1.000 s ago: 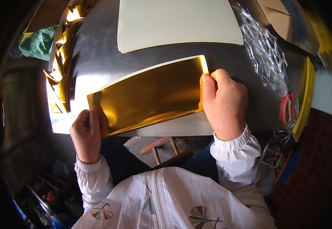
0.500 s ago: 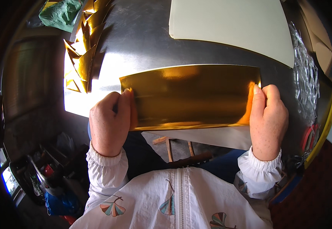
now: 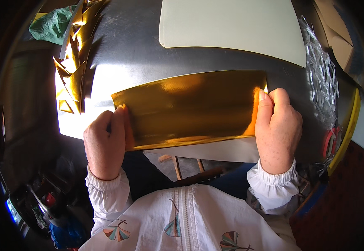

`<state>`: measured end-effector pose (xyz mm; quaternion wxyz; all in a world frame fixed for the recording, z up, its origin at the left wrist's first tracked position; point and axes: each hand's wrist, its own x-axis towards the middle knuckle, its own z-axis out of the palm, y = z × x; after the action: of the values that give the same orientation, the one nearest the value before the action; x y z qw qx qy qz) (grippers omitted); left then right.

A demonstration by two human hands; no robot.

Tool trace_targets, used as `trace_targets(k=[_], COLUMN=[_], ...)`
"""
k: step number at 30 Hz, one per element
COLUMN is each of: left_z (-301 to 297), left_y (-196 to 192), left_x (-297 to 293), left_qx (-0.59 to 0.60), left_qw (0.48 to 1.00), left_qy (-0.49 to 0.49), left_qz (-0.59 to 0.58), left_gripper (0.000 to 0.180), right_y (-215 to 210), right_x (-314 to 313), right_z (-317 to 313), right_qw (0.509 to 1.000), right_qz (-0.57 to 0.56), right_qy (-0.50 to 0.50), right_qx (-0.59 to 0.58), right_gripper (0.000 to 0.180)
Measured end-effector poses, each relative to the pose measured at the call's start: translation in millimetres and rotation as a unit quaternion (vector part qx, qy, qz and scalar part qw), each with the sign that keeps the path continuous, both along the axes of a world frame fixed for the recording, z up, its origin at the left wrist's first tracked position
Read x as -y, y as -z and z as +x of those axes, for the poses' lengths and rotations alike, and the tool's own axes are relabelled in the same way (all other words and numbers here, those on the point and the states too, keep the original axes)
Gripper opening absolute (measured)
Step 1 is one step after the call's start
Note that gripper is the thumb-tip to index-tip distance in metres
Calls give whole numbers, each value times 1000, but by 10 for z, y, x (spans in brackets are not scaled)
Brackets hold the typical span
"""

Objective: The person folds a gold-colored sheet of paper by hand into a triangular origami shape, pressing creases and tucking flaps. They place the finished piece aside and repeat the process with another sheet.

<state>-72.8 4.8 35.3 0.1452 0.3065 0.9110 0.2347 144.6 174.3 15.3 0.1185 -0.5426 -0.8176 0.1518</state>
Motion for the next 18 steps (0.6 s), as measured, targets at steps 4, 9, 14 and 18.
trace_targets(k=[4, 9, 14, 18], left_z=[-7, -9, 0, 17], left_y=[18, 42, 48, 34], left_x=[5, 21, 12, 3], left_qx=[-14, -38, -43, -28], left_qw=[1000, 999, 999, 999], left_qy=[6, 23, 21, 16], left_qz=[-17, -13, -15, -9], left_gripper=[37, 39, 41, 41], right_y=[-2, -10, 0, 15], right_x=[-5, 11, 14, 23], right_z=[-4, -28, -30, -32], right_qw=[1000, 1000, 999, 999], right_qz=[9, 17, 40, 52], right_qy=[-11, -6, -21, -16], right_qx=[-16, -20, -20, 6], right_gripper=[22, 21, 23, 23])
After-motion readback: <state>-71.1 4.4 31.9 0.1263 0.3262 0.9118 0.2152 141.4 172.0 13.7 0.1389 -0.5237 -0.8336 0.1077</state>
